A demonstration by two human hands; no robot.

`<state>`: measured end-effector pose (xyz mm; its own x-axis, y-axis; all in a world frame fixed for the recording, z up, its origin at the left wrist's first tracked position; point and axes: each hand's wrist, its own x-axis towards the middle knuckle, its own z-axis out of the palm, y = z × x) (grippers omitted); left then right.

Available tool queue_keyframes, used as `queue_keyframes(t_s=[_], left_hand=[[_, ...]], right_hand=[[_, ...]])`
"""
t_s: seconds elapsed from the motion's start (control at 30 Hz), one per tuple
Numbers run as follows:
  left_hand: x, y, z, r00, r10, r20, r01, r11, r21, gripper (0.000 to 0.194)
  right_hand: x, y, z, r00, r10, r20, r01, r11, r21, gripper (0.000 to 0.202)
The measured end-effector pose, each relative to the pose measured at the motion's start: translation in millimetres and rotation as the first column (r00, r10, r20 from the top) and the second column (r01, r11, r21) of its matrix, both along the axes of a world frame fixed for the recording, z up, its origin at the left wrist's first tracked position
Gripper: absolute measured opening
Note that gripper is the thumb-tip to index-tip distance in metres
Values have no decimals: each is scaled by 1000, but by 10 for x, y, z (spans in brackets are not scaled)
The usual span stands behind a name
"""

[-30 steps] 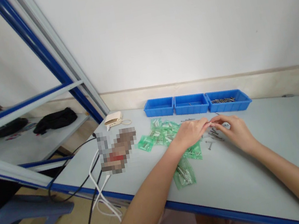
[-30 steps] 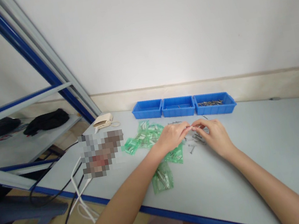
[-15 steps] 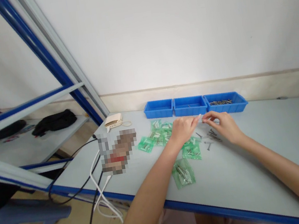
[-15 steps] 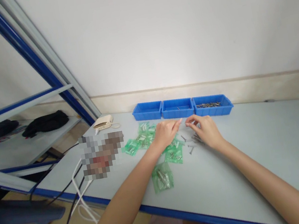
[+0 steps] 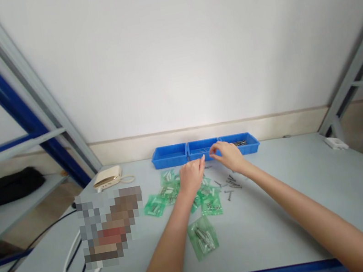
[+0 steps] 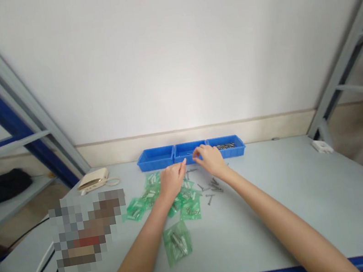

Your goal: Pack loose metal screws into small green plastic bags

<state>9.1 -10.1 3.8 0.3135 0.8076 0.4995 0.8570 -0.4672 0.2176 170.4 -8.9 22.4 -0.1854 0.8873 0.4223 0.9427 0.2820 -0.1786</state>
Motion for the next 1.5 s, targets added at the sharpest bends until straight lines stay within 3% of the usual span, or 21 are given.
queue_keyframes(t_s=[0.17, 0.33, 0.6, 0.7, 0.93, 1.07, 1.2, 1.33, 1.5], left_hand=[[65, -7, -27, 997, -45, -56, 44, 999, -11, 52], [68, -11, -55, 992, -45, -117, 42, 999, -25, 50], [48, 23, -43, 988, -36, -150, 27, 998, -59, 43], [50, 45, -73, 982, -119, -148, 111, 992, -65, 30], [84, 43, -165, 931, -309, -193, 318, 948, 13, 29], [90, 54, -180, 920, -325, -218, 341, 939, 38, 12], [73, 72, -190, 938, -300, -172, 314, 947, 64, 14], [69, 81, -180, 961, -259, -97, 265, 963, 49, 15], [86, 51, -155, 977, -214, -24, 214, 977, -5, 25]], right_hand=[[65, -252, -337, 996, 6, 94, -2, 999, -48, 33], [-38, -110, -520, 996, -40, 77, 44, 997, -61, 26], [-45, -44, -488, 995, -88, 48, 90, 995, -49, 13], [49, -86, -449, 996, -80, 32, 82, 996, -45, 14], [242, -58, -335, 948, -16, -318, -19, 994, -108, 13], [210, -29, -352, 874, 23, -486, -108, 983, -147, 9], [190, -22, -410, 812, 76, -579, -203, 967, -158, 9], [194, -46, -429, 823, 222, -523, -302, 950, -72, 13], [152, -118, -391, 943, 213, -256, -204, 977, 62, 14]])
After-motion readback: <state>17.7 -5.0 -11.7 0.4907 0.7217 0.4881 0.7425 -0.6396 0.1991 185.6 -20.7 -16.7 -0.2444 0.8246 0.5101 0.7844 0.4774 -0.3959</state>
